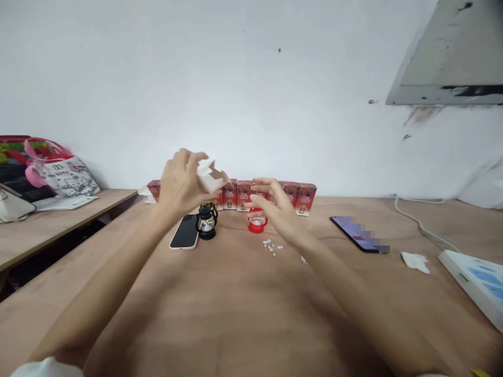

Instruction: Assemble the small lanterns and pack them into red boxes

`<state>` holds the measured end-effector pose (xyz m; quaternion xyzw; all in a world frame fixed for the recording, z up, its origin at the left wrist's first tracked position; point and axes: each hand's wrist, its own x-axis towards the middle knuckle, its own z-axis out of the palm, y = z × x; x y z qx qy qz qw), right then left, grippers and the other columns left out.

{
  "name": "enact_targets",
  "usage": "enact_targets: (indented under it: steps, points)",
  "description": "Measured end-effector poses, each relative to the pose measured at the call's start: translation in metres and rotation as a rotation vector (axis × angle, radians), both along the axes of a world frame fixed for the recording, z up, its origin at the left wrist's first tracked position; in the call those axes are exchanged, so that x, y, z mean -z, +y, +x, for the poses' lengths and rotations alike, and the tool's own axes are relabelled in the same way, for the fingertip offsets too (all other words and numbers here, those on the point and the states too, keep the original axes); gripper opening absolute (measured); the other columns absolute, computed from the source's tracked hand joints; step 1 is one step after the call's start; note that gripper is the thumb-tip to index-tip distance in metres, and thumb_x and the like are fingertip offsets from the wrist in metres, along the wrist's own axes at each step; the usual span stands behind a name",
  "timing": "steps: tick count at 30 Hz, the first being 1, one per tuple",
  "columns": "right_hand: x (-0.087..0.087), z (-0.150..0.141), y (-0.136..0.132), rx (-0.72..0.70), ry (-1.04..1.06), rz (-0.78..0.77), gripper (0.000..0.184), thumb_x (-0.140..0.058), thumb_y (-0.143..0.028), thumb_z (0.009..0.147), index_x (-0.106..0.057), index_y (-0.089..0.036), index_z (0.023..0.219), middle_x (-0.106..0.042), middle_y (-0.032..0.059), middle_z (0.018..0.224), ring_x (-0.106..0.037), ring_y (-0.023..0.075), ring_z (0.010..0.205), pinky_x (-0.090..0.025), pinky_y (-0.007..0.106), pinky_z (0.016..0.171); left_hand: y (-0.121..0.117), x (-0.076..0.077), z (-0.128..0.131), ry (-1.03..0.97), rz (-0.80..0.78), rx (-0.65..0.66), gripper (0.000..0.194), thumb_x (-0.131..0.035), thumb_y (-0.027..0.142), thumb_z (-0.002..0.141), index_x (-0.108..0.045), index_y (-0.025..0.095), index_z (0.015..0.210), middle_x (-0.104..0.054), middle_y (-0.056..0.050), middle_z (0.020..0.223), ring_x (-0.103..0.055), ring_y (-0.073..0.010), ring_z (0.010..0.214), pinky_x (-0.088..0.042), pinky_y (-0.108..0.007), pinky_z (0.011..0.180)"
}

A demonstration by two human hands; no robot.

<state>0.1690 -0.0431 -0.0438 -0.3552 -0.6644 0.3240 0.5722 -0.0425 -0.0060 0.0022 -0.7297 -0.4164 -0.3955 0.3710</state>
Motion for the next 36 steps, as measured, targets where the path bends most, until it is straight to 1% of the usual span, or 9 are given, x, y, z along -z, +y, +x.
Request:
enact_targets:
  steps: [4,7,12,16,21,25,29,33,36]
  points:
    - [-0.004,0.004,-0.003,-0.185,0.175,-0.163,0.027,-0.054,-0.034,0.08,-0.047,-0.023,0.104,-0.063,0.0059,0.104,-0.067,0.0171,0.08,-0.057,0.034,0.072,0.003,0.025,0.05,0.021,0.325,0.197,0.047,-0.066,0.051,0.07,-0.049,0.024,0.105,-0.052,-0.007,0.095,-0.049,-0.0221,0.085,-0.039,-0.034,0.072]
    - [-0.002,0.008,0.0,-0.121,0.217,-0.152,0.023,-0.058,-0.032,0.076,-0.052,-0.02,0.095,-0.066,0.0051,0.096,-0.067,0.0182,0.084,-0.056,0.033,0.072,0.005,0.043,0.065,0.083,0.373,0.283,0.043,-0.064,0.052,0.072,-0.052,0.025,0.103,-0.051,-0.008,0.097,-0.047,-0.0215,0.083,-0.038,-0.034,0.071]
    - [-0.003,0.018,0.005,0.065,0.086,-0.026,0.022,-0.061,-0.02,0.07,-0.06,-0.016,0.092,-0.069,0.007,0.098,-0.065,0.0178,0.087,-0.053,0.03,0.071,-0.001,0.051,0.052,0.25,0.152,0.401,0.04,-0.06,0.05,0.075,-0.056,0.021,0.101,-0.051,-0.008,0.091,-0.046,-0.0193,0.077,-0.038,-0.032,0.067]
    - [-0.008,0.03,0.005,-0.005,0.013,0.003,0.015,-0.061,-0.025,0.073,-0.063,-0.017,0.086,-0.071,0.005,0.088,-0.066,0.0166,0.08,-0.053,0.031,0.069,-0.009,0.047,0.041,0.252,0.068,0.469,0.022,-0.059,0.038,0.077,-0.06,0.023,0.093,-0.053,-0.006,0.089,-0.048,-0.0183,0.077,-0.039,-0.033,0.07]
    - [-0.008,0.036,0.005,-0.045,0.022,0.081,0.019,-0.067,-0.03,0.071,-0.06,-0.018,0.084,-0.07,0.0031,0.081,-0.066,0.0161,0.076,-0.054,0.031,0.068,-0.009,0.046,0.042,0.266,0.051,0.592,0.013,-0.063,0.039,0.075,-0.059,0.026,0.078,-0.058,-0.004,0.1,-0.051,-0.0246,0.106,-0.037,-0.044,0.088]
    - [-0.007,0.033,0.003,-0.019,0.057,0.106,0.023,-0.07,-0.032,0.069,-0.057,-0.019,0.081,-0.07,0.0007,0.073,-0.066,0.0157,0.071,-0.054,0.031,0.066,-0.005,0.051,0.045,0.271,0.049,0.761,0.023,-0.069,0.042,0.071,-0.054,0.026,0.076,-0.062,-0.001,0.093,-0.055,-0.022,0.103,-0.04,-0.042,0.089]
    - [-0.009,0.031,-0.003,-0.031,0.042,0.137,0.024,-0.071,-0.035,0.07,-0.055,-0.02,0.079,-0.068,-0.0011,0.069,-0.065,0.0141,0.066,-0.052,0.028,0.062,-0.007,0.056,0.051,0.121,0.032,0.916,0.038,-0.071,0.047,0.069,-0.052,0.027,0.095,-0.059,-0.004,0.101,-0.056,-0.0216,0.101,-0.043,-0.041,0.089]
    - [-0.013,0.031,-0.01,-0.082,-0.024,0.14,0.023,-0.067,-0.038,0.075,-0.056,-0.02,0.084,-0.069,-0.0005,0.073,-0.064,0.0135,0.069,-0.052,0.027,0.064,-0.016,0.056,0.06,-0.08,-0.285,1.002,0.059,-0.069,0.05,0.07,-0.045,0.025,0.117,-0.054,-0.01,0.113,-0.053,-0.0249,0.107,-0.045,-0.04,0.087]
    - [-0.017,0.033,-0.014,-0.118,-0.063,0.12,0.022,-0.061,-0.039,0.08,-0.058,-0.02,0.092,-0.07,0.0019,0.084,-0.065,0.015,0.083,-0.053,0.029,0.072,-0.019,0.056,0.062,-0.158,-0.483,0.986,0.059,-0.07,0.044,0.07,-0.045,0.023,0.119,-0.056,-0.009,0.111,-0.056,-0.0227,0.1,-0.046,-0.036,0.085]
